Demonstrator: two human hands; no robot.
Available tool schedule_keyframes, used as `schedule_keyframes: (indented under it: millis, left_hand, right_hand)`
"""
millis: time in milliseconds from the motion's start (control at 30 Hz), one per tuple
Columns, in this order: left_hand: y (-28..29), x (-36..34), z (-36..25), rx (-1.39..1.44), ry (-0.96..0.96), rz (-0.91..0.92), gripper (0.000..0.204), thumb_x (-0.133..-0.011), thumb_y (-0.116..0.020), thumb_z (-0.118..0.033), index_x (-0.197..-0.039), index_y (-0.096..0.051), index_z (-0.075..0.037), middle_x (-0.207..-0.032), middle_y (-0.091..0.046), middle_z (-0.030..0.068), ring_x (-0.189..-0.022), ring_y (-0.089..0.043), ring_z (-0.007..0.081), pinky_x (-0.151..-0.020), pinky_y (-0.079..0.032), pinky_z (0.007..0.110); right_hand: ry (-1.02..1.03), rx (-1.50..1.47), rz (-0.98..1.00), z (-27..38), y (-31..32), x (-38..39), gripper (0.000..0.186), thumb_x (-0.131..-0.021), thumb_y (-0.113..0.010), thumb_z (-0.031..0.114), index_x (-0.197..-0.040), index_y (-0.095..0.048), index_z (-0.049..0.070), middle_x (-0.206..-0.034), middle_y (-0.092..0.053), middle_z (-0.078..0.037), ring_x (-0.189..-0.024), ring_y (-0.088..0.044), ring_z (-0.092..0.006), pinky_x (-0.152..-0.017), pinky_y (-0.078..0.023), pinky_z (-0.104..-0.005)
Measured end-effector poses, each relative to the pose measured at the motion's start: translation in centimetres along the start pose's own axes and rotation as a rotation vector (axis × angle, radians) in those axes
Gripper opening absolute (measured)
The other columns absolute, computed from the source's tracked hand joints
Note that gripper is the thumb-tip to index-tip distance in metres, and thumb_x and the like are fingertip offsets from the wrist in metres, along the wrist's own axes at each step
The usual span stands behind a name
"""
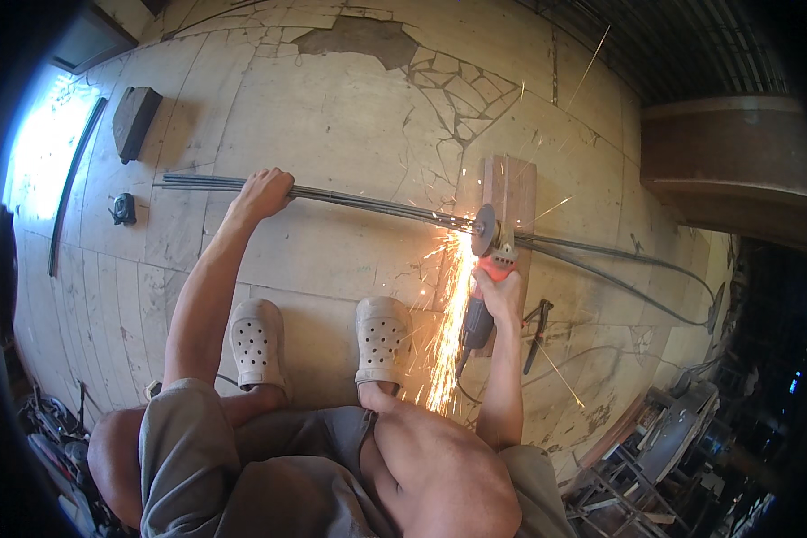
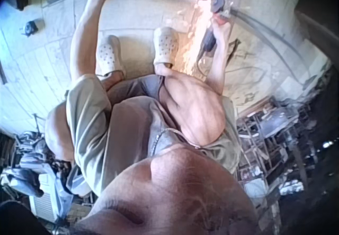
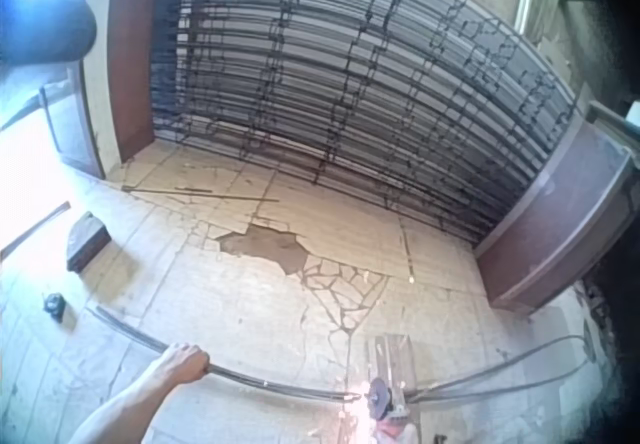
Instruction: The person marks a metal rod with a pencil while using a wood block for alignment, then cuts the rod with an angle grinder. The person also uses pliers to handle or bend the metal pieces.
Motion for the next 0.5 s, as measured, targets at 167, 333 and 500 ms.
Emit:
schedule_keyframes:
  millis: [167,333,500]
  left_hand:
    - [0.1,0.0,-0.1,-0.005,0.009,0.012,0.017,-0.080,-0.072,-0.021,-0.085,-0.067,-0.006,-0.090,-0.067,0.0158,-0.091,-0.065,0.0362,-0.078,-0.051,0.047]
    - [-0.1,0.1,0.1,-0.003,0.010,-0.008,0.016,-0.080,-0.071,-0.021,-0.086,-0.069,-0.007,-0.090,-0.068,0.0152,-0.091,-0.065,0.0358,-0.079,-0.051,0.046]
    - [0.2,0.0,-0.1,0.003,0.021,-0.001,0.015,-0.080,-0.070,-0.020,-0.085,-0.070,-0.007,-0.089,-0.069,0.0152,-0.091,-0.066,0.0359,-0.078,-0.051,0.045]
  right_hand:
    - [-0.024,-0.017,-0.062,-0.3,0.3,0.5,0.034,-0.074,-0.078,0.020,-0.098,-0.067,-0.001,-0.088,-0.070,-0.010,-0.075,-0.066,-0.0162,-0.066,-0.053,-0.0326]
    - [0.003,0.000,-0.005,0.2,0.1,-0.1,0.034,-0.074,-0.078,0.020,-0.098,-0.066,-0.001,-0.085,-0.069,-0.008,-0.075,-0.066,-0.0162,-0.066,-0.053,-0.0325]
    - [0.010,-0.077,-0.010,0.6,0.0,0.3,0.030,-0.074,-0.077,0.018,-0.095,-0.066,-0.001,-0.081,-0.068,-0.006,-0.069,-0.064,-0.0139,-0.061,-0.051,-0.0307]
Point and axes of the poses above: each hand's wrist, its own x-axis away from the middle knuckle, its own y-axis out of the back of the hand, z = x × y, the point moved 9 cm from there along -x, towards the middle knuckle
